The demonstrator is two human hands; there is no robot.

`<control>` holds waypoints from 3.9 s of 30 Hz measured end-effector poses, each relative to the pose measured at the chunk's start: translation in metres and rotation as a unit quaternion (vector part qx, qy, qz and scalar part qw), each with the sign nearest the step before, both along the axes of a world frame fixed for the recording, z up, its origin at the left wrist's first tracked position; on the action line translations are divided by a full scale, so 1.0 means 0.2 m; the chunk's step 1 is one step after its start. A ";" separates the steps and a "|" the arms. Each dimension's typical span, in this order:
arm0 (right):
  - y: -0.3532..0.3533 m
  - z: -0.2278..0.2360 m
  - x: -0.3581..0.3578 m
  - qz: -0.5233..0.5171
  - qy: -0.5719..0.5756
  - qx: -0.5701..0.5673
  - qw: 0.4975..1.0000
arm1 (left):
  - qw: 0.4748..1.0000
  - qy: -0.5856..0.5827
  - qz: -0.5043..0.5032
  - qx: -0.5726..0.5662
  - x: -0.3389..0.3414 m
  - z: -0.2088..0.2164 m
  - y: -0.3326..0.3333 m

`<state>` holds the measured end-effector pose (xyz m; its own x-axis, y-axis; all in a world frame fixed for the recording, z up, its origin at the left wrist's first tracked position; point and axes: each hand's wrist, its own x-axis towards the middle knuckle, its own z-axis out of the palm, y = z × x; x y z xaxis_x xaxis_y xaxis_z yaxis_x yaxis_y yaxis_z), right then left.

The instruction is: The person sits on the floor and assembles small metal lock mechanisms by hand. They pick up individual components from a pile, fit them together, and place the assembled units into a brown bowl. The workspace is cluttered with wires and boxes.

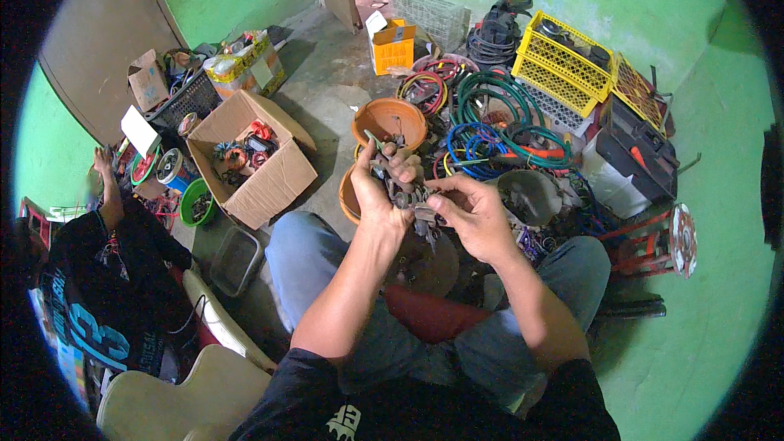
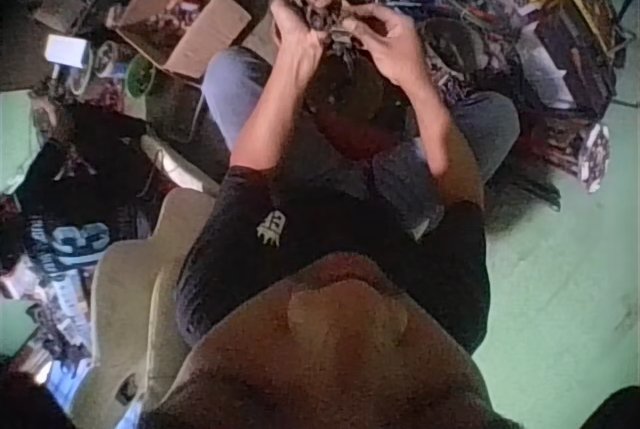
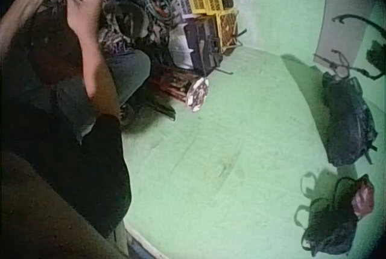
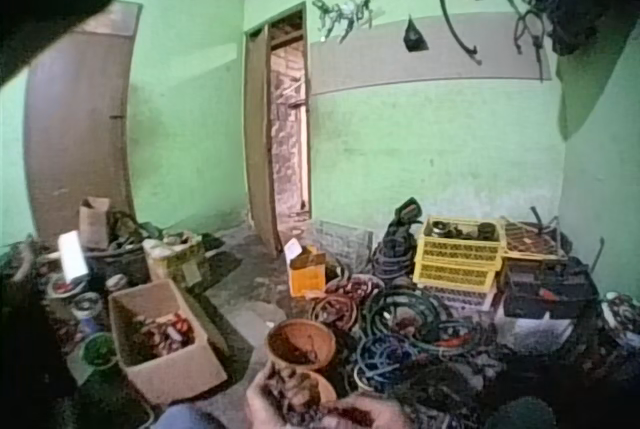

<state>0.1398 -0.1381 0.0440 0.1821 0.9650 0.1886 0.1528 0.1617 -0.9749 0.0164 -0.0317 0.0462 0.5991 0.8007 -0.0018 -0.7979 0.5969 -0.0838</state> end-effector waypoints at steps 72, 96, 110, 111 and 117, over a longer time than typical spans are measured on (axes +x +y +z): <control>0.73 -0.82 -0.06 -0.137 -0.100 0.020 0.985 | 0.955 0.179 0.195 -0.135 -0.36 -0.05 0.07; 0.13 0.06 -0.02 0.118 -0.141 0.005 0.983 | 0.977 0.070 0.153 -0.130 -0.14 -0.08 0.09; 0.03 0.07 0.09 0.041 -0.019 -0.027 0.999 | 0.979 0.051 0.117 -0.159 -0.04 -0.07 0.12; 0.03 0.05 0.09 0.040 0.014 -0.021 0.999 | 0.979 0.036 0.108 -0.168 -0.04 -0.07 0.12; 0.03 0.07 0.08 0.049 0.175 -0.034 0.983 | 0.984 -0.009 0.061 -0.169 -0.06 -0.10 0.13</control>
<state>0.1551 -0.1321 0.0577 0.1290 0.9895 0.0649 -0.2068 0.0908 -0.9741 0.0048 -0.0052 0.0270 0.5007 0.8222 -0.2708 -0.8587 0.4324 -0.2749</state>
